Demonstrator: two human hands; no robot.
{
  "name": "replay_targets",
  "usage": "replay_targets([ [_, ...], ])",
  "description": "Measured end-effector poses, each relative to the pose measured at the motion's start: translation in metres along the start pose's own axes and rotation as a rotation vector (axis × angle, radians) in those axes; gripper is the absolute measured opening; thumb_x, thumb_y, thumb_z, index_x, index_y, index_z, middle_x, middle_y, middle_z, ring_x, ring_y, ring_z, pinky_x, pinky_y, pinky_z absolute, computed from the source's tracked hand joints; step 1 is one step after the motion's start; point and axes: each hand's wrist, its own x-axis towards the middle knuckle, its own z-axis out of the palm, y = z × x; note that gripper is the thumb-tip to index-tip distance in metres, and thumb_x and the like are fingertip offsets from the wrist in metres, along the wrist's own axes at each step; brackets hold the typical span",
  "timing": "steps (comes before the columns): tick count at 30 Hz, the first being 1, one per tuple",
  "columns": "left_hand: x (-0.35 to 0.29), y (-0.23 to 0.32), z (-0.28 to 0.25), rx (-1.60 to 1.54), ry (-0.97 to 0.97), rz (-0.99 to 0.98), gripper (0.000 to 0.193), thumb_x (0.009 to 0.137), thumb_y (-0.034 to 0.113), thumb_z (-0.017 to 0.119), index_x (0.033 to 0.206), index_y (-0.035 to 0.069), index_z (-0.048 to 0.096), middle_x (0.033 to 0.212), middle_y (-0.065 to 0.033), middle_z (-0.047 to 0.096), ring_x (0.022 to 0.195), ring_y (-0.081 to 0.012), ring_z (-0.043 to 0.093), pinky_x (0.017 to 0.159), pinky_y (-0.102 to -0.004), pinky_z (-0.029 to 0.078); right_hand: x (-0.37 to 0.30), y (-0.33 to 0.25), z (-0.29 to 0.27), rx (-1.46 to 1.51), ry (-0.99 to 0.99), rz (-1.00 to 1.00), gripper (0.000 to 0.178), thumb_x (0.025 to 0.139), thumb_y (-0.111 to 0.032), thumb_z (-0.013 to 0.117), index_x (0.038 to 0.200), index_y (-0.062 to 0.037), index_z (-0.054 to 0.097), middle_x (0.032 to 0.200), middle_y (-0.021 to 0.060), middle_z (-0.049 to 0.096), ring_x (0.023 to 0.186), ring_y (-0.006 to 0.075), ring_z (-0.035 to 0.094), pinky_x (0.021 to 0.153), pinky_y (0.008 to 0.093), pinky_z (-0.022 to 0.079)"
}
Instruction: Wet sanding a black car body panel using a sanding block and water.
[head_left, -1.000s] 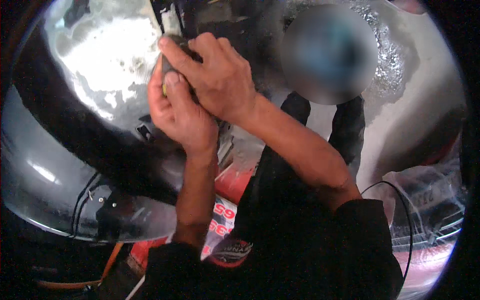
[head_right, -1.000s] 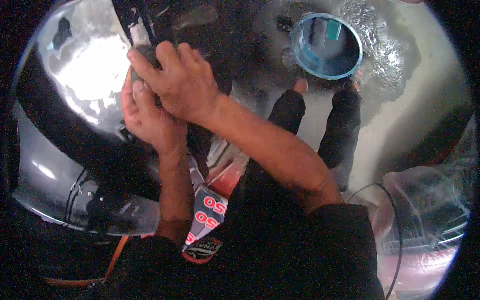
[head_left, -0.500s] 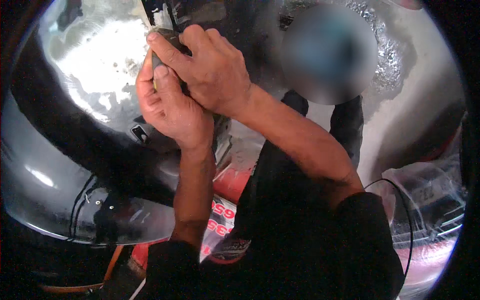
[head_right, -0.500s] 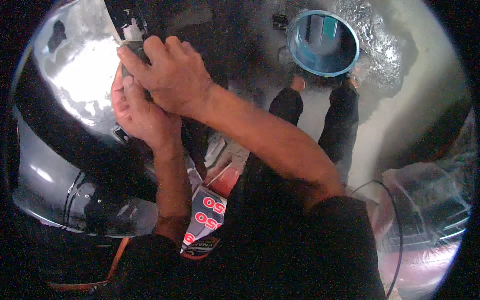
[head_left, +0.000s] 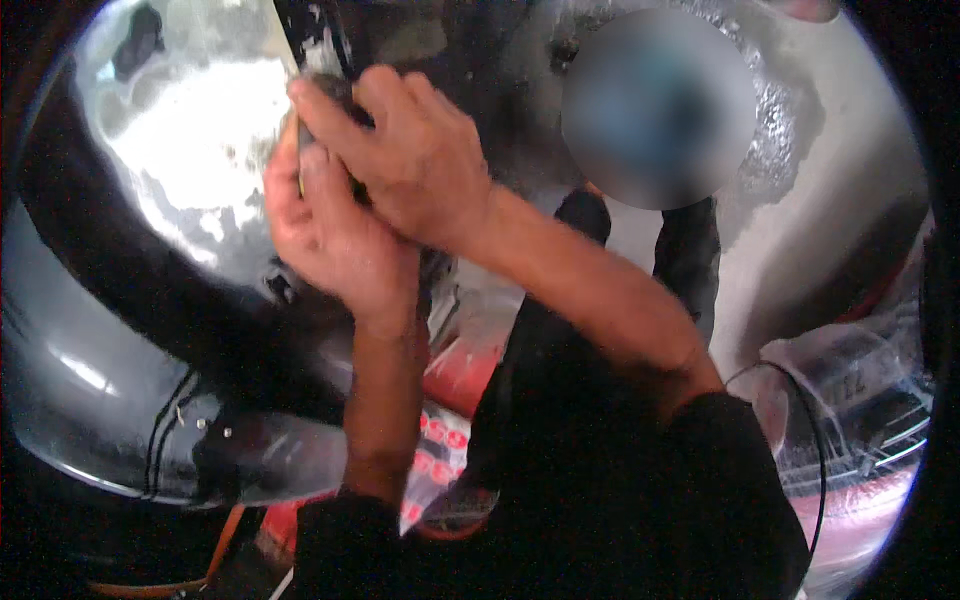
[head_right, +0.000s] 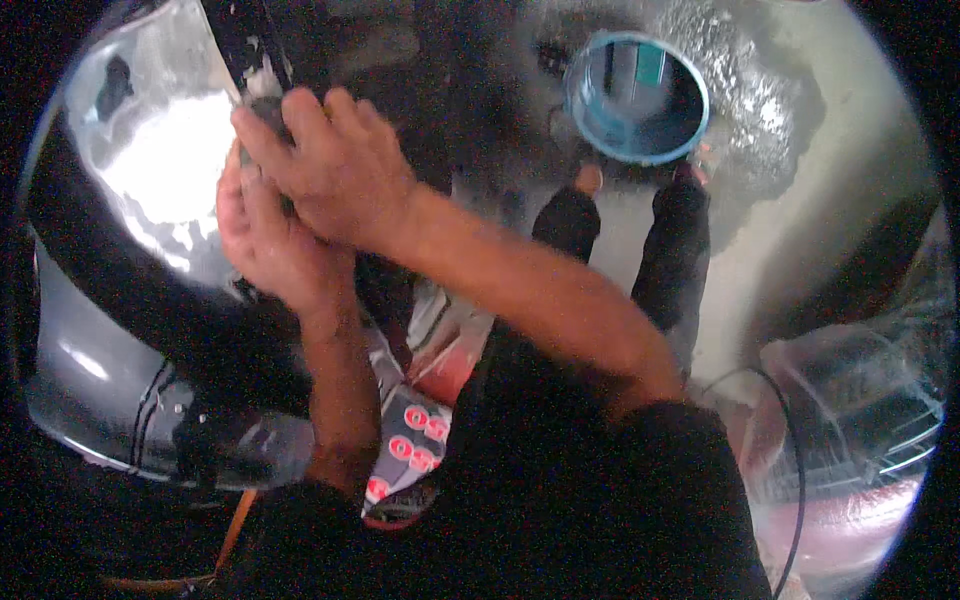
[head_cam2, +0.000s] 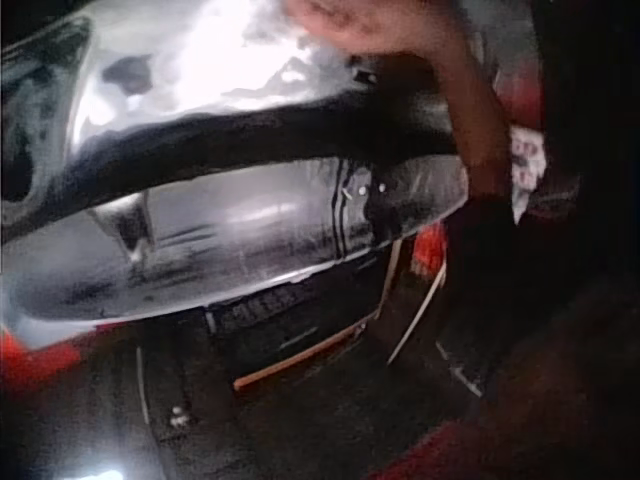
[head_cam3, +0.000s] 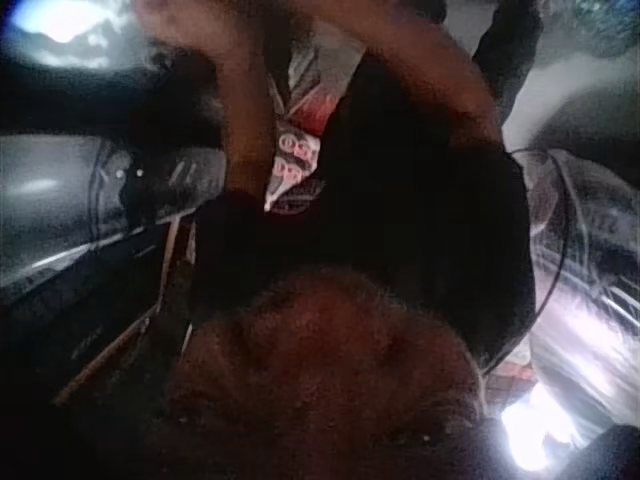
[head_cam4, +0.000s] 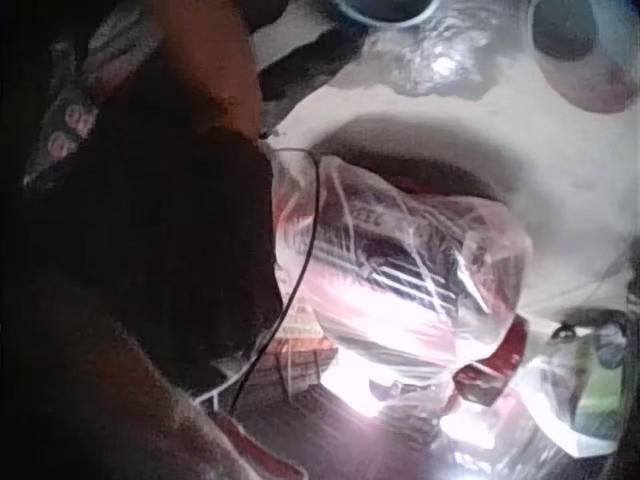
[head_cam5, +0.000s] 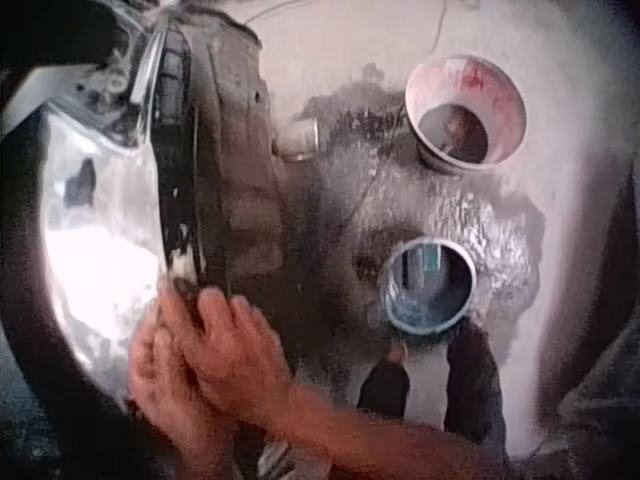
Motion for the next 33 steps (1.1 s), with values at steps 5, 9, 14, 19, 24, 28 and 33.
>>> replay_targets([
  [5,-0.011,0.003,0.009,-0.108,0.110,0.020,0.036,0.108,0.006,0.048,0.140,-0.009,0.054,0.114,-0.0125,0.070,0.099,-0.0135,0.067,0.086,-0.0284,0.054,0.004,0.006,-0.001,-0.035,0.002,-0.048,0.049,0.088,-0.029,0.069,0.136,-0.0226,0.068,0.091,0.0044,0.054,0.075,0.0255,0.056,0.059,0.0369,0.049],
  [9,-0.004,-0.001,0.006,0.202,0.071,0.071,0.039,0.109,0.009,0.049,0.142,-0.010,0.052,0.120,-0.0172,0.069,0.105,-0.0185,0.068,0.092,-0.0326,0.056,0.026,0.025,0.010,-0.053,0.078,-0.093,0.047,0.089,-0.030,0.068,0.136,-0.0229,0.068,0.090,0.0041,0.052,0.075,0.0257,0.056,0.060,0.0369,0.050],
  [14,-0.031,0.006,-0.001,-0.062,0.071,0.030,0.039,0.109,0.009,0.048,0.143,-0.009,0.051,0.125,-0.0187,0.068,0.108,-0.0208,0.068,0.094,-0.0359,0.056,0.001,-0.008,0.000,-0.022,0.029,-0.019,0.048,0.089,-0.030,0.067,0.136,-0.0233,0.068,0.090,0.0045,0.052,0.075,0.0267,0.056,0.060,0.0375,0.051],
  [19,-0.003,0.004,0.004,-0.073,0.027,0.013,0.040,0.109,0.010,0.047,0.143,-0.011,0.050,0.128,-0.0193,0.067,0.110,-0.0218,0.068,0.096,-0.0360,0.055,0.014,0.000,0.006,-0.024,0.038,-0.014,0.047,0.090,-0.031,0.068,0.136,-0.0247,0.068,0.092,0.0058,0.053,0.077,0.0271,0.056,0.060,0.0401,0.051],
  [24,-0.018,0.005,0.009,-0.043,0.097,0.002,0.037,0.109,0.010,0.048,0.141,-0.009,0.054,0.123,-0.0175,0.069,0.105,-0.0188,0.067,0.093,-0.0325,0.055,0.002,-0.003,-0.004,0.077,-0.083,0.037,0.042,0.089,-0.034,0.066,0.129,-0.0217,0.067,0.093,0.0098,0.054,0.078,0.0315,0.058,0.059,0.0441,0.049],
  [28,0.003,0.000,0.013,0.056,0.051,0.077,0.037,0.109,0.010,0.050,0.140,-0.009,0.055,0.118,-0.0120,0.069,0.100,-0.0147,0.065,0.087,-0.0286,0.053,0.025,0.017,0.004,-0.008,0.034,-0.043,0.047,0.089,-0.030,0.069,0.136,-0.0243,0.068,0.092,0.0055,0.053,0.077,0.0265,0.056,0.058,0.0392,0.050],
  [33,-0.007,0.009,0.003,0.026,0.045,0.057,0.037,0.110,0.011,0.050,0.141,-0.010,0.054,0.119,-0.0125,0.068,0.101,-0.0151,0.065,0.088,-0.0294,0.053,0.012,-0.007,-0.001,-0.002,-0.054,0.016,0.045,0.088,-0.034,0.066,0.132,-0.0220,0.065,0.095,0.0092,0.055,0.082,0.0314,0.058,0.062,0.0454,0.050],
])
